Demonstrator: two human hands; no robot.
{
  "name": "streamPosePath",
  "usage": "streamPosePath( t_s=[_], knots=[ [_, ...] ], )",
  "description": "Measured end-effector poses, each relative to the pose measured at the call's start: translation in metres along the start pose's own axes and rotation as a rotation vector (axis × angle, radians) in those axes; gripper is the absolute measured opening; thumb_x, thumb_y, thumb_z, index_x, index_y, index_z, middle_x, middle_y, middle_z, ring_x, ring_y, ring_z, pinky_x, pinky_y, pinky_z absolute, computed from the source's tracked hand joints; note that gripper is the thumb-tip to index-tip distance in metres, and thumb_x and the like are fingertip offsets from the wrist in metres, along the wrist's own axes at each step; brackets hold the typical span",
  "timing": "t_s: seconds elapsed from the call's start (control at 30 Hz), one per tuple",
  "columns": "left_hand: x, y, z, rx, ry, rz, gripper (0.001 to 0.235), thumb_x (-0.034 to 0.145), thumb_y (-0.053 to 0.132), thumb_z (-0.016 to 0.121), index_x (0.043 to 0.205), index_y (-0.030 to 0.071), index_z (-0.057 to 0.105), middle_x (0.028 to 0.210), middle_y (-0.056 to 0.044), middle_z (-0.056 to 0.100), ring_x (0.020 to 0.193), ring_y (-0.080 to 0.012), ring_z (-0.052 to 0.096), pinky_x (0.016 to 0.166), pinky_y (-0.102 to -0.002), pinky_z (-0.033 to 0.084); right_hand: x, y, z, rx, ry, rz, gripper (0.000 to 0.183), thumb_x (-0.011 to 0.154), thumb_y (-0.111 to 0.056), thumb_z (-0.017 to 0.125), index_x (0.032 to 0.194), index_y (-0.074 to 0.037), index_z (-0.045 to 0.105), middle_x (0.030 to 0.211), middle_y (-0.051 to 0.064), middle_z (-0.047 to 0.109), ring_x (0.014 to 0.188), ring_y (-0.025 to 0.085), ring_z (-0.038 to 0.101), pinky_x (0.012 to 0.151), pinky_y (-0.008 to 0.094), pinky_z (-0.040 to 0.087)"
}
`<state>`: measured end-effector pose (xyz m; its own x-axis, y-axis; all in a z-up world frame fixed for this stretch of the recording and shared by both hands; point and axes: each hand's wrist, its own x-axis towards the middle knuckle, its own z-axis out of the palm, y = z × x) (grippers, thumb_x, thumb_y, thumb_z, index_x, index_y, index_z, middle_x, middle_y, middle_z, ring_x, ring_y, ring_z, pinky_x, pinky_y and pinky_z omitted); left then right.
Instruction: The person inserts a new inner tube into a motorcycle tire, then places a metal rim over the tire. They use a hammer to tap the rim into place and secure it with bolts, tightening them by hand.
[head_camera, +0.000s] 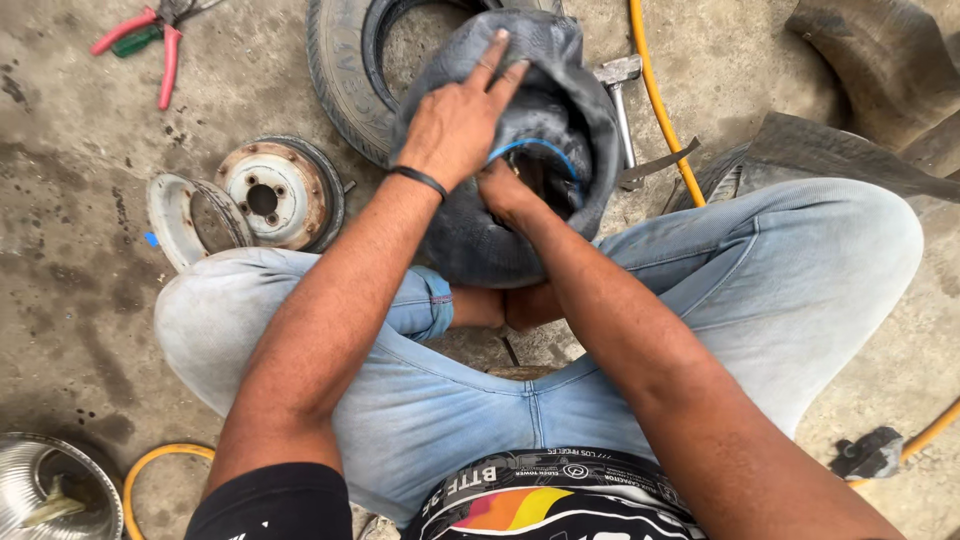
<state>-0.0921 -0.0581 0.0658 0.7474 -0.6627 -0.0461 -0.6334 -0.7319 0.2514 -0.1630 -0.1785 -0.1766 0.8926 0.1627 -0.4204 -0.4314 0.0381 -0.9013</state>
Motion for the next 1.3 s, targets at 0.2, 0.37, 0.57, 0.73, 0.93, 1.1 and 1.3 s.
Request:
streamPosePath(
  t_s=[0.2, 0.37, 0.57, 0.73, 0.93, 1.1, 1.3],
  knots=[
    [-0.036, 0.058, -0.050, -0.125, 0.171, 0.214, 0.073, 0.075, -0.004, 0.063, 0.145, 0.016, 0.056, 0.162, -0.004, 0.046, 0.103, -0.0268, 0.073, 0.093, -0.041, 0.061, -0.002, -0.053, -0.023, 0.280, -0.084, -0.222, 0.053, 0.099, -0.022, 0.067, 0.143, 0.005, 0.054, 0.134, 0.021, 0.063, 0.121, 0.029, 0.062, 0.097, 0.040, 0.056],
    [-0.070, 0.019, -0.109, -0.371, 0.584, -0.058, 0.075, 0.085, 0.039, 0.086, 0.146, 0.011, 0.053, 0.141, -0.013, 0.056, 0.125, -0.0259, 0.065, 0.100, -0.040, 0.060, -0.052, -0.200, -0.046, 0.511, 0.208, -0.335, 0.052, 0.096, -0.020, 0.067, 0.137, 0.009, 0.055, 0.122, 0.022, 0.062, 0.109, 0.036, 0.062, 0.091, 0.044, 0.056],
    [-0.067, -0.004, -0.121, -0.694, 0.563, 0.092, 0.092, 0.087, 0.053, 0.095, 0.151, 0.005, 0.051, 0.148, -0.019, 0.060, 0.143, -0.0325, 0.061, 0.123, -0.045, 0.051, -0.104, -0.241, -0.006, 0.353, 0.184, -0.500, 0.057, 0.086, -0.015, 0.074, 0.137, -0.001, 0.052, 0.129, 0.010, 0.065, 0.120, 0.023, 0.064, 0.103, 0.035, 0.054],
    [-0.069, -0.015, -0.101, -0.882, 0.451, 0.230, 0.099, 0.089, 0.044, 0.095, 0.160, 0.001, 0.041, 0.160, -0.021, 0.053, 0.152, -0.0349, 0.050, 0.130, -0.045, 0.043, -0.125, -0.262, -0.023, 0.450, 0.141, -0.403, 0.055, 0.091, -0.021, 0.076, 0.136, 0.004, 0.057, 0.123, 0.019, 0.065, 0.110, 0.036, 0.062, 0.079, 0.049, 0.048],
    [-0.065, -0.003, -0.104, -1.132, 0.147, 0.033, 0.072, 0.084, 0.050, 0.087, 0.135, 0.005, 0.064, 0.122, -0.012, 0.077, 0.111, -0.0251, 0.078, 0.102, -0.040, 0.064, -0.108, -0.263, -0.014, 0.955, 0.258, -0.398, 0.053, 0.092, -0.044, 0.052, 0.127, -0.004, 0.059, 0.119, 0.016, 0.071, 0.111, 0.030, 0.072, 0.096, 0.048, 0.063],
    [-0.055, 0.004, -0.086, -0.947, 0.207, 0.048, 0.050, 0.090, 0.047, 0.082, 0.114, 0.003, 0.074, 0.100, -0.007, 0.080, 0.094, -0.0174, 0.078, 0.086, -0.032, 0.062, -0.077, -0.237, -0.023, 0.854, 0.220, -0.389, 0.049, 0.103, -0.035, 0.057, 0.130, 0.005, 0.061, 0.117, 0.019, 0.072, 0.112, 0.035, 0.069, 0.104, 0.052, 0.056],
    [-0.043, -0.024, -0.077, -0.856, 0.479, -0.279, 0.042, 0.104, 0.040, 0.075, 0.111, -0.001, 0.077, 0.097, -0.011, 0.077, 0.089, -0.0205, 0.072, 0.080, -0.032, 0.057, -0.082, -0.205, 0.027, 0.671, 0.097, -0.285, 0.049, 0.097, -0.031, 0.068, 0.133, 0.001, 0.062, 0.125, 0.014, 0.071, 0.112, 0.026, 0.068, 0.100, 0.040, 0.055]
  ],
)
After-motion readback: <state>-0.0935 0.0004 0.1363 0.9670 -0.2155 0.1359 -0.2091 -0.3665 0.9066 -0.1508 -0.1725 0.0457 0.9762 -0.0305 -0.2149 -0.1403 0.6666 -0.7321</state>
